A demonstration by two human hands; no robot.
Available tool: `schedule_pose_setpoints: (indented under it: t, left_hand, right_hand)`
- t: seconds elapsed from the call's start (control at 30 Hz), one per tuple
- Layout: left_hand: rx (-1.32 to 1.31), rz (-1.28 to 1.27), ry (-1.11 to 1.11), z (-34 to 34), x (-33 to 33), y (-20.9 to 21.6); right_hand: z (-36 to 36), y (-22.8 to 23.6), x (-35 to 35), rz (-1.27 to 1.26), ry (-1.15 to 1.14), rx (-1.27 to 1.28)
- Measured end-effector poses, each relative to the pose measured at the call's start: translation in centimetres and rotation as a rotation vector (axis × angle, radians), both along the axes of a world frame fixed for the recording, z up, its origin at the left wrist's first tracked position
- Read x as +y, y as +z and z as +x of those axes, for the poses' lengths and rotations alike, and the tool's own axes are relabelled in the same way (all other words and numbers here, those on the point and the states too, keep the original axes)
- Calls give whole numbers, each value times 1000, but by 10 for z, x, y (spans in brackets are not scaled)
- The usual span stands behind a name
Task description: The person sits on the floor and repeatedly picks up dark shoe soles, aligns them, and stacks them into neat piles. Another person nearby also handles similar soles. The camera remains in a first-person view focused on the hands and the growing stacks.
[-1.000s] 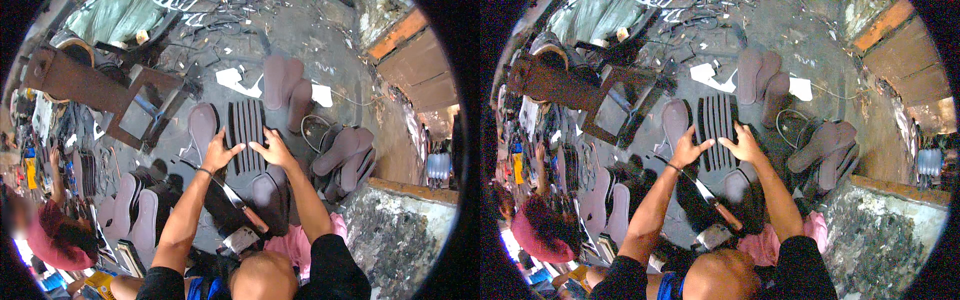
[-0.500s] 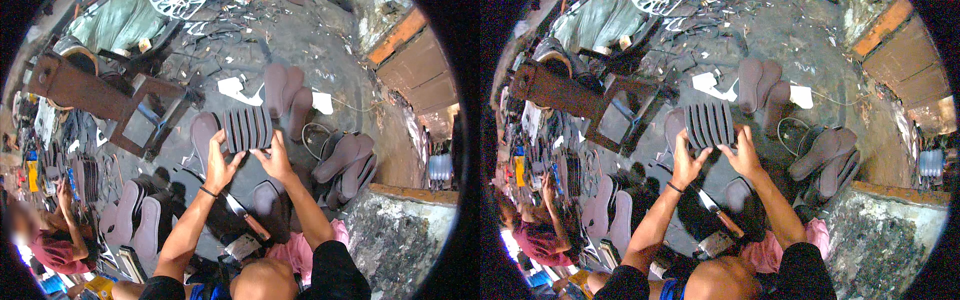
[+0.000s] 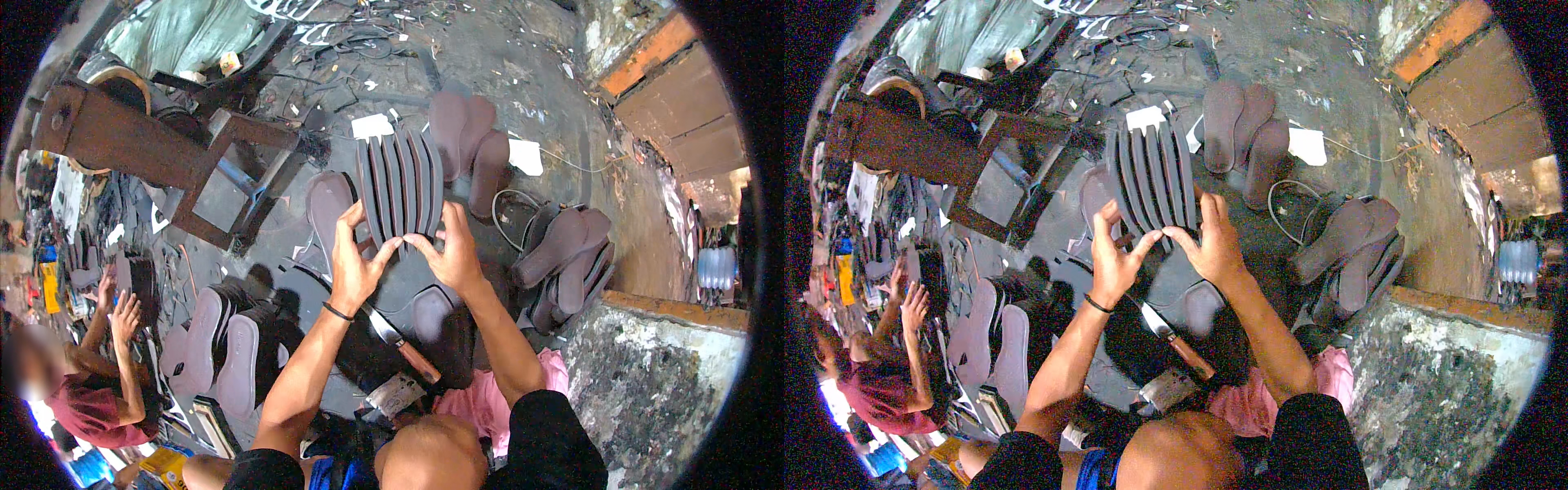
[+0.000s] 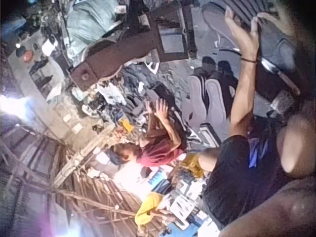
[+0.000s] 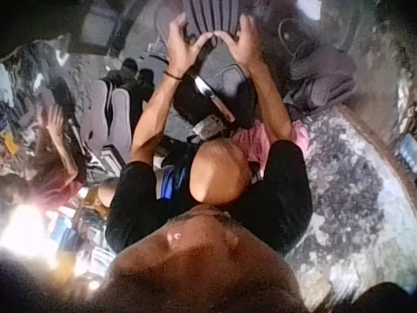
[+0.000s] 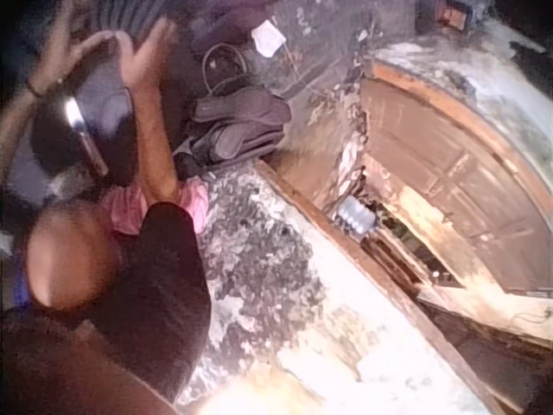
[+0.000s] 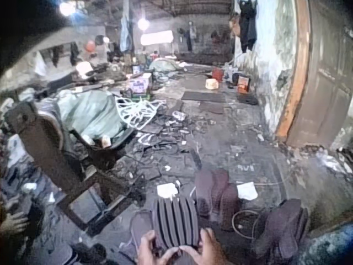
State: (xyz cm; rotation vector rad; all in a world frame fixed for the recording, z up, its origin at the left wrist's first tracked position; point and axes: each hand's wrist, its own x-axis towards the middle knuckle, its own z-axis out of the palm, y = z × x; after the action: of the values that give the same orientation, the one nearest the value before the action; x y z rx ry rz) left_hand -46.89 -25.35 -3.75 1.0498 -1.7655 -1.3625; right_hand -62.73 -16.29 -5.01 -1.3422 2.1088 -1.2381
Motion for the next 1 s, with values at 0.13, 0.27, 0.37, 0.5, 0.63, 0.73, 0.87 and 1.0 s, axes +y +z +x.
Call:
schedule_pose_setpoints:
  t: [0.13, 0.27, 0.37, 0.5, 0.63, 0.73, 0.87, 1.0]
  left_hand:
    - [-16, -153, -27, 11, 4, -51]
    - [30, 9, 20, 9, 12, -30]
    - [7, -169, 6, 16, 13, -29]
    - [-10, -31, -15, 11, 11, -41]
    - [-389, 4, -118, 16, -14, -31]
    - [-442, -41, -186, 27, -18, -66]
    - [-143, -6, -76, 12, 1, -12]
    - [-60, -76, -29, 12, 4, -48]
  right_hand:
    - [-4, -53, 9, 56, 36, -77]
    - [3, -44, 18, 35, 40, -108]
    - [7, -26, 15, 8, 55, -232]
    - [-12, -48, 3, -16, 66, -100]
    - [-10, -46, 11, 216, 103, 4]
    - [-6, -58, 6, 224, 247, 8]
    - [-6, -22, 19, 35, 119, 47]
    - [-4, -38, 9, 14, 78, -70]
